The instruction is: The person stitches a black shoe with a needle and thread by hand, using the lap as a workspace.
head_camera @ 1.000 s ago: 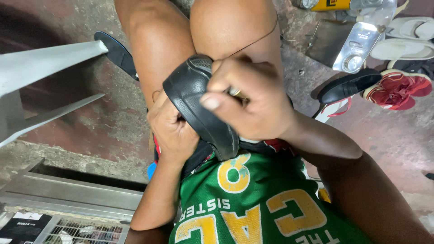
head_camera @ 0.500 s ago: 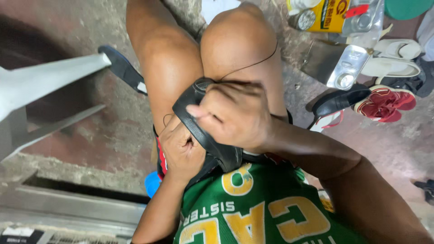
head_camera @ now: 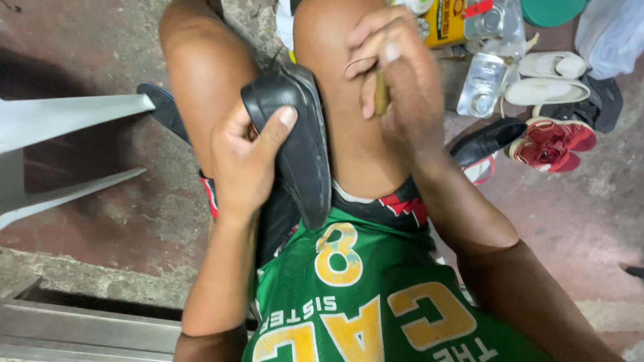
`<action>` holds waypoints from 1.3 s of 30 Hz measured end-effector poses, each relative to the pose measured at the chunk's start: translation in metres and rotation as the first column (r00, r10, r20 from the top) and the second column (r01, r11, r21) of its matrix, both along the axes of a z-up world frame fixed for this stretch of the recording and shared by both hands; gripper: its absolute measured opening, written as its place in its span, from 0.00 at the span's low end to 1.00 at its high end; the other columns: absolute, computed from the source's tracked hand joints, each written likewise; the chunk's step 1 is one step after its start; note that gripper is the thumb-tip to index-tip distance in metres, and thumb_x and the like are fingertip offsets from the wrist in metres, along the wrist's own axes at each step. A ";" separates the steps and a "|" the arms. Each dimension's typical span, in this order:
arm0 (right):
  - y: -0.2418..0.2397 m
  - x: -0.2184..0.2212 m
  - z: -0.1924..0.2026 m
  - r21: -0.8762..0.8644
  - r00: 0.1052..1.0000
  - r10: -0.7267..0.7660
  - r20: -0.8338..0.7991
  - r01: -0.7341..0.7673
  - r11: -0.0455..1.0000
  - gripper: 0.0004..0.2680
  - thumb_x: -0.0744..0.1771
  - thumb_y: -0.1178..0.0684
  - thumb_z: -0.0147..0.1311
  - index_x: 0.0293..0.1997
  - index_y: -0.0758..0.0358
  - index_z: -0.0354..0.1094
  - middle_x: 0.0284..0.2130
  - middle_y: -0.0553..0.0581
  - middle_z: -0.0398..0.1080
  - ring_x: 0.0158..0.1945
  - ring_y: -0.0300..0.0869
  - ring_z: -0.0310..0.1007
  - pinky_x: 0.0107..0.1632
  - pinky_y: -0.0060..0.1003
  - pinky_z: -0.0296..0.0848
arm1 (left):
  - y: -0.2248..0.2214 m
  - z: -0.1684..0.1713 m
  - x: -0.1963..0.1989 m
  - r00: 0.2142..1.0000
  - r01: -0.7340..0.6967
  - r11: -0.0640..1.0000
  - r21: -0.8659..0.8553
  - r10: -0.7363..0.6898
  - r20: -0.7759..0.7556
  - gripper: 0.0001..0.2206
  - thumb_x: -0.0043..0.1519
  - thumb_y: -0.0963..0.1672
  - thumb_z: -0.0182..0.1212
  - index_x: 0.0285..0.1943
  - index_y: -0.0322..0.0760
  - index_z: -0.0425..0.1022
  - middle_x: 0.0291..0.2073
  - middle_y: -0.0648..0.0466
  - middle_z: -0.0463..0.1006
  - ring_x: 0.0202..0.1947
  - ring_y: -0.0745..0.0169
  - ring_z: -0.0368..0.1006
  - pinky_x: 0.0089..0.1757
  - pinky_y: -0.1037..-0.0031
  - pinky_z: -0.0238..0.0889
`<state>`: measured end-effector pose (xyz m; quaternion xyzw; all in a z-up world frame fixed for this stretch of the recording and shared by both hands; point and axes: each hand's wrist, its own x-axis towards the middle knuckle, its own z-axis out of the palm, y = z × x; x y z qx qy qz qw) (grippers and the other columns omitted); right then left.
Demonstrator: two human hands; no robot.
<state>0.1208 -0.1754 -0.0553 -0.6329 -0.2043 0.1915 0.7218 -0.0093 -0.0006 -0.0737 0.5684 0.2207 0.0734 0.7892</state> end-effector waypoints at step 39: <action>-0.010 0.030 0.081 -0.734 0.607 0.668 0.431 -0.195 0.651 0.09 0.64 0.60 0.65 0.48 0.59 0.78 0.31 0.53 0.74 0.31 0.45 0.76 0.32 0.39 0.73 | -0.009 0.000 -0.009 0.992 0.090 0.992 -0.083 -0.097 -0.082 0.10 0.62 0.38 0.71 0.52 0.32 0.80 0.45 0.57 0.83 0.46 0.72 0.77 0.51 0.76 0.71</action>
